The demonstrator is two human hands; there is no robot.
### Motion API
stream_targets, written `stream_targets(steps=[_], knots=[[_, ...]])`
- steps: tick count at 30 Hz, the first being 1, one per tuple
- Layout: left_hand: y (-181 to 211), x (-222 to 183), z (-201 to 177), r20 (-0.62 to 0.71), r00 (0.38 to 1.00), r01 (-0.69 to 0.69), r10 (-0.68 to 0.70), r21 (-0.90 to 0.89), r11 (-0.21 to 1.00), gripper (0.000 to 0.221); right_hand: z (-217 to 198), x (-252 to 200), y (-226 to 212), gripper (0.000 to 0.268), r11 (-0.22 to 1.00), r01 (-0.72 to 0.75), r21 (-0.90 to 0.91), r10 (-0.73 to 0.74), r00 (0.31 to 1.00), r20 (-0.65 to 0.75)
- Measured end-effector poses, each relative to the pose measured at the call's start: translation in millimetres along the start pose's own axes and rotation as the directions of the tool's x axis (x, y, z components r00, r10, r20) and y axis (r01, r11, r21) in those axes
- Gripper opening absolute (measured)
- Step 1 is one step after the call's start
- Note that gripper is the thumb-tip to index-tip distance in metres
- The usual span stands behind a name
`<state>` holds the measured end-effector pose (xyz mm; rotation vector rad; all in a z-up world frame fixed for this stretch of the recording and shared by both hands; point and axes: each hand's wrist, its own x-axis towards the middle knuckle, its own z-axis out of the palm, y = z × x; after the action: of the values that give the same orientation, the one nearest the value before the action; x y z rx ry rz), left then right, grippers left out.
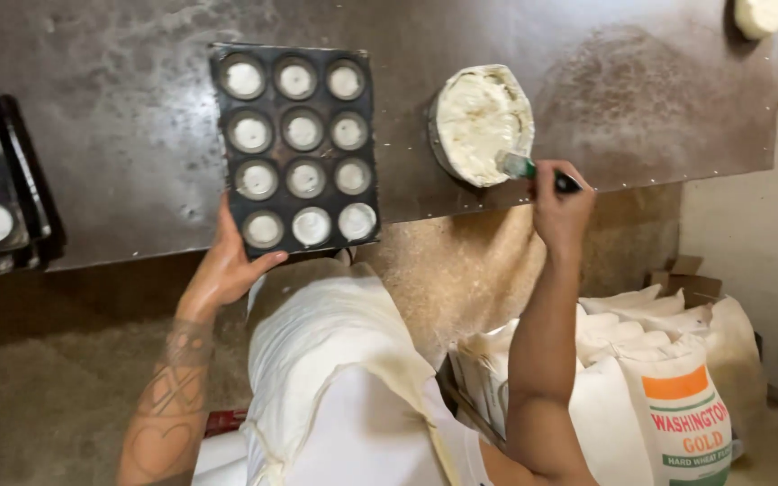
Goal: The person picks up a muffin tin and uses a brush to apply a white substance from a bowl into each cup before setting it aside and repeating the process with other tins.
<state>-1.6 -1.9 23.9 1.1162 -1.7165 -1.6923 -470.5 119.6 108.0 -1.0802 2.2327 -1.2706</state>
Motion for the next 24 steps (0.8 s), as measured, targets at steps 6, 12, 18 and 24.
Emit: stream_targets(steps=[6,12,18,24], knots=[[12,0,3,0.01,0.988,0.155,-0.154,-0.112,0.982,0.123,54,45,71,0.028,0.97,-0.115,-0.216,0.131,0.989,0.064],[3,-2,4,-0.018,0.997,0.075,-0.077,-0.079,0.994,0.126,40,13,15,0.024,0.96,-0.033,0.278,0.015,0.998,0.066],[-20,-2,1,-0.045,0.998,-0.032,0.038,0.131,0.991,0.132,59,-34,-133,0.024,0.767,0.608,0.206,-0.572,0.501,0.649],[-30,-1,6,-0.098,0.992,-0.066,0.082,0.158,0.985,0.136,137,-63,-201,0.049,0.205,0.935,0.288,-0.495,-0.155,0.855]])
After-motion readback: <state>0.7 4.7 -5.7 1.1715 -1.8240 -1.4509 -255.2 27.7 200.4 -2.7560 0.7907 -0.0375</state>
